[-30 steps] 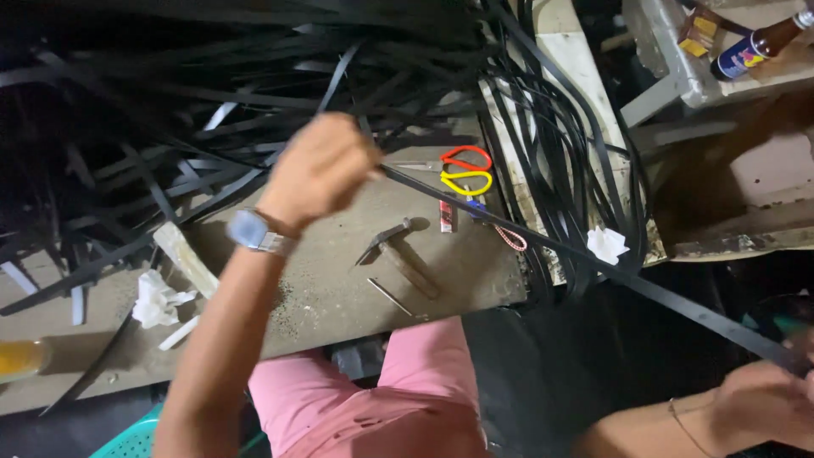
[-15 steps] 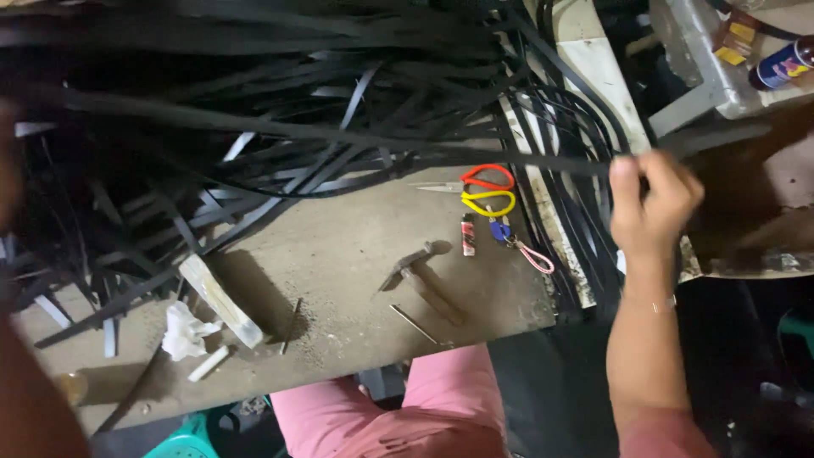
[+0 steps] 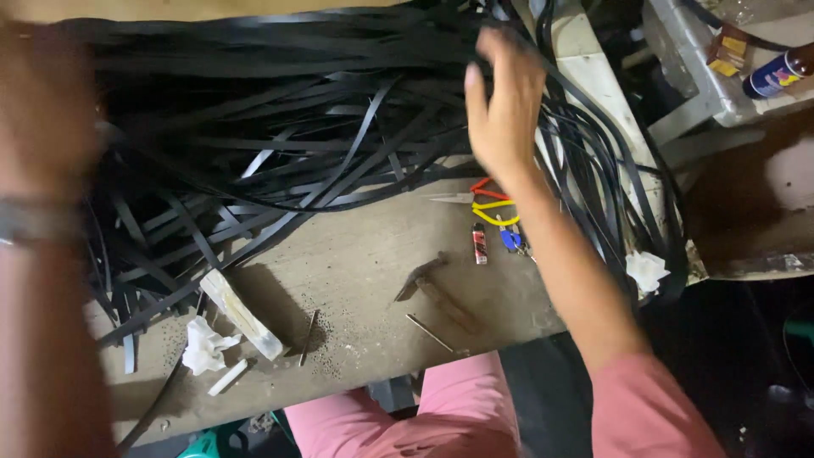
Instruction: Punching a series of holes into a black leather strap using a hand punch and a hammer on a workshop table.
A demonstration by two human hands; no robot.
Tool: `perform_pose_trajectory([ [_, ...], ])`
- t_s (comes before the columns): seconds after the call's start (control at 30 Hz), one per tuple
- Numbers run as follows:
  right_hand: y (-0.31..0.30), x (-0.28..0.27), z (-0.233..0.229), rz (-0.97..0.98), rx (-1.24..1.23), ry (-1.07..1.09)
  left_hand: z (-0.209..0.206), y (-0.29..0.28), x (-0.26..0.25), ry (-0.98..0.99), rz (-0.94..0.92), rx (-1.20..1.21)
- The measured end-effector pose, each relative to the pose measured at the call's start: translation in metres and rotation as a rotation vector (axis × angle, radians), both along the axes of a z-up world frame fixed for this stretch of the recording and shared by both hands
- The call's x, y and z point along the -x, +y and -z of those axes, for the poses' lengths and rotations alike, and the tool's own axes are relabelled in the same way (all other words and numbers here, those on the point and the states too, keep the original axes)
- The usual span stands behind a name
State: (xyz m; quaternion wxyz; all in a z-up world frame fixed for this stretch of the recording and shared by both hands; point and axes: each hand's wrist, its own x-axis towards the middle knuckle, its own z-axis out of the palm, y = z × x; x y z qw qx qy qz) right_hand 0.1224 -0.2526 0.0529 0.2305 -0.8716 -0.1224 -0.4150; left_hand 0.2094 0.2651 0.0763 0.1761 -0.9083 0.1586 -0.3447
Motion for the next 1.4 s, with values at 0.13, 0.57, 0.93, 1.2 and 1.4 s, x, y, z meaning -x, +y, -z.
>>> perform_pose_trajectory([
  [0.13, 0.012, 0.099, 0.04, -0.17, -0.066, 0.13, 0.037, -0.157, 0.106, 0.092, 0.013, -0.18],
  [0.57, -0.107, 0.326, 0.153, 0.521, -0.193, 0.432, 0.167, -0.435, 0.33, 1.089, 1.041, 0.836],
  [0.93, -0.138, 0.361, 0.221, 0.664, -0.34, 0.919, 0.198, -0.474, 0.352, 1.139, 0.988, 0.776],
  [1.2, -0.129, 0.369, 0.184, 0.651, -0.174, 0.451, 0.206, -0.471, 0.352, 1.285, 0.903, 0.954],
  [1.4, -0.114, 0.372, 0.145, 0.255, -0.939, 0.521, 0.136, -0.459, 0.369, 1.476, 0.727, 1.103],
])
